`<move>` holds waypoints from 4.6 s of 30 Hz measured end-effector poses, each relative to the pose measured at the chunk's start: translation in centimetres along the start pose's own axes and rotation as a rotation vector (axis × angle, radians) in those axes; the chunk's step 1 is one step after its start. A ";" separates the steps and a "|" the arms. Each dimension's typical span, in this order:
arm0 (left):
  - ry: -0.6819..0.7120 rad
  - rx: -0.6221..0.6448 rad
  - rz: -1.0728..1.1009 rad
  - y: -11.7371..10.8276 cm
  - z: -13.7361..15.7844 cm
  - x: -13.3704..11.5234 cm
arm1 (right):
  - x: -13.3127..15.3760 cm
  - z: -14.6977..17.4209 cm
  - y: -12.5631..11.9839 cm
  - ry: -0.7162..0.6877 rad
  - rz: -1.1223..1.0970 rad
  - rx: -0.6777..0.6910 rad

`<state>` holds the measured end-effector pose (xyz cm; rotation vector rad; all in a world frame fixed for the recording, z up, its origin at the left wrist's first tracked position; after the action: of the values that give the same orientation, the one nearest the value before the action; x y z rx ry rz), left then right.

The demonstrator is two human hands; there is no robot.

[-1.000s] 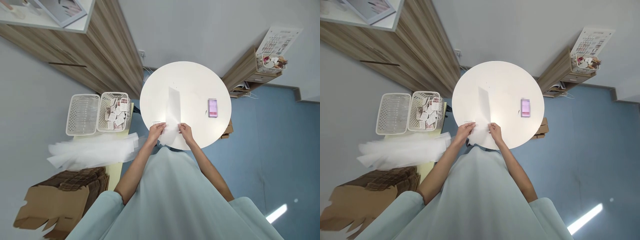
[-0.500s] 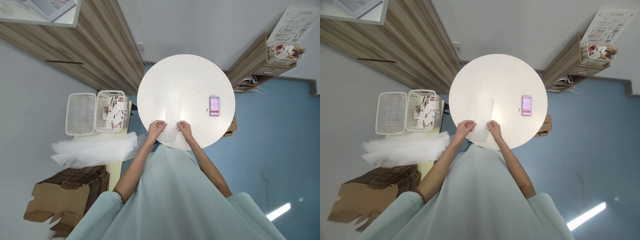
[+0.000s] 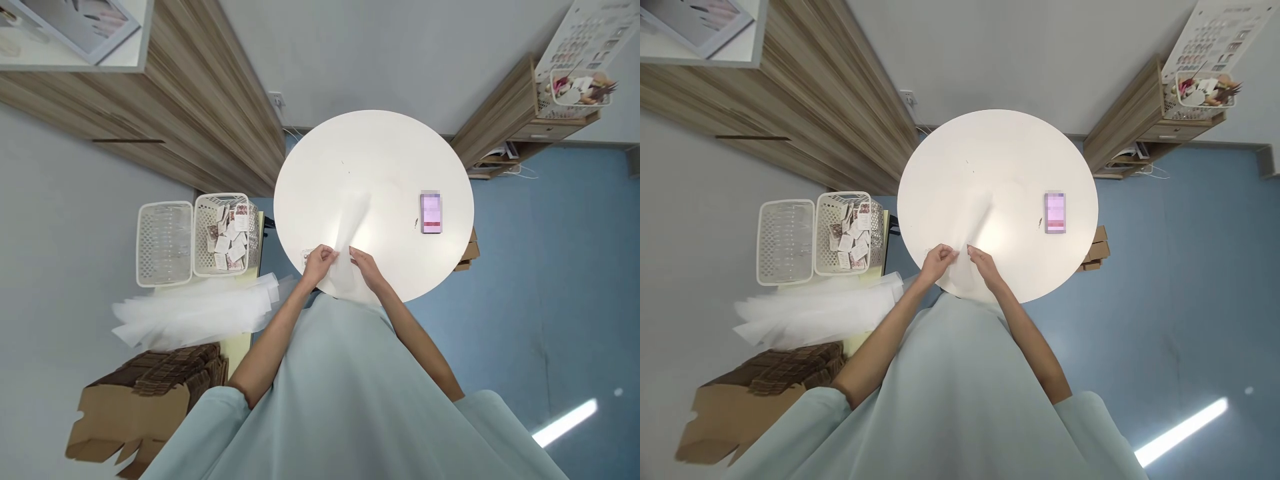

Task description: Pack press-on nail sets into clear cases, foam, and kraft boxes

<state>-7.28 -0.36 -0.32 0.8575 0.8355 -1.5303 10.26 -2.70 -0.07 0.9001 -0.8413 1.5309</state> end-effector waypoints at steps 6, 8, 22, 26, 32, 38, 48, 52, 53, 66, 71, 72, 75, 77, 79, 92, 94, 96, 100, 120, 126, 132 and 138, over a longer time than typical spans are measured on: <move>-0.118 0.119 0.248 1.5 0.1 1.5 | -0.8 -0.3 1.4 0.004 -0.075 0.059; -0.119 0.143 0.254 1.7 0.1 1.6 | -1.4 -0.4 1.4 0.021 -0.069 0.036; -0.070 -0.172 0.035 -5.6 -1.9 2.7 | -3.3 -1.6 -6.5 0.038 0.227 -0.386; -0.118 -0.139 -0.019 -5.5 -2.5 3.9 | -4.4 -1.6 -8.1 0.091 0.263 -0.411; 0.026 -0.124 -0.332 -4.9 -2.4 3.1 | -5.8 -1.4 -8.9 0.151 0.356 -0.440; 0.297 0.050 -0.694 -5.5 -1.9 2.3 | -6.3 -1.0 -10.5 0.170 0.364 -0.451; 0.373 0.223 -0.885 -5.7 -1.4 3.6 | -7.1 -0.7 -12.1 0.181 0.462 -0.509; 0.438 0.252 -0.822 -2.1 -0.8 2.0 | -7.3 -0.8 -12.0 0.165 0.479 -0.533; 0.458 0.276 -0.813 -0.8 -0.7 1.7 | -7.3 -0.8 -11.9 0.159 0.486 -0.539; 0.450 0.396 -0.836 8.3 -1.5 4.6 | -7.6 1.4 -11.2 0.161 0.524 -0.579; 0.465 0.400 -0.810 7.0 -1.0 5.3 | -9.6 4.6 -11.6 0.249 0.522 -0.530; 0.457 0.396 -0.793 6.7 -0.9 5.4 | -9.9 5.1 -11.6 0.254 0.521 -0.529; 0.429 0.381 -0.752 6.0 -0.7 5.8 | -10.2 6.1 -11.5 0.263 0.513 -0.529; 0.420 0.374 -0.739 5.8 -0.6 5.9 | -9.9 6.3 -11.3 0.262 0.514 -0.518; 0.421 0.369 -0.730 5.8 -0.6 5.9 | -9.3 6.5 -11.0 0.249 0.524 -0.506; 0.370 0.336 -0.681 5.9 0.2 4.8 | -3.0 5.4 -3.2 -0.095 0.775 -0.274; 0.326 0.243 -0.617 5.1 0.5 4.2 | -3.0 4.9 -1.6 -0.108 0.865 -0.196; 0.237 0.125 -0.531 4.0 0.7 3.9 | -3.3 4.3 -0.1 -0.101 0.960 -0.102; -0.024 0.006 -0.463 2.4 0.5 4.8 | -4.5 3.1 2.3 -0.086 1.119 0.080; -0.206 -0.025 -0.572 2.2 -0.7 6.9 | -5.2 1.6 -3.5 0.179 0.934 -0.210; -0.227 -0.052 -0.621 2.1 -0.2 6.7 | -6.2 0.8 -3.2 0.262 0.838 -0.123; -0.104 -0.106 -0.720 2.4 0.3 5.7 | -6.4 0.8 -3.4 0.290 0.754 -0.142; 0.543 0.172 -0.851 5.9 1.8 3.0 | -7.0 0.7 -3.6 0.290 0.714 -0.155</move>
<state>-1.86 -3.99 -2.37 1.1447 1.6239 -2.1554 14.55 -5.98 -5.84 0.2433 -1.1109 2.1036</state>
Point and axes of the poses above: each hand's wrist, its own z-axis away from the middle knuckle, its own y-axis out of the palm, x = y × z, the point moved 7 cm from there along -z, towards the middle knuckle, and after that the axes turned 10 degrees about z, right-handed, at the moved point
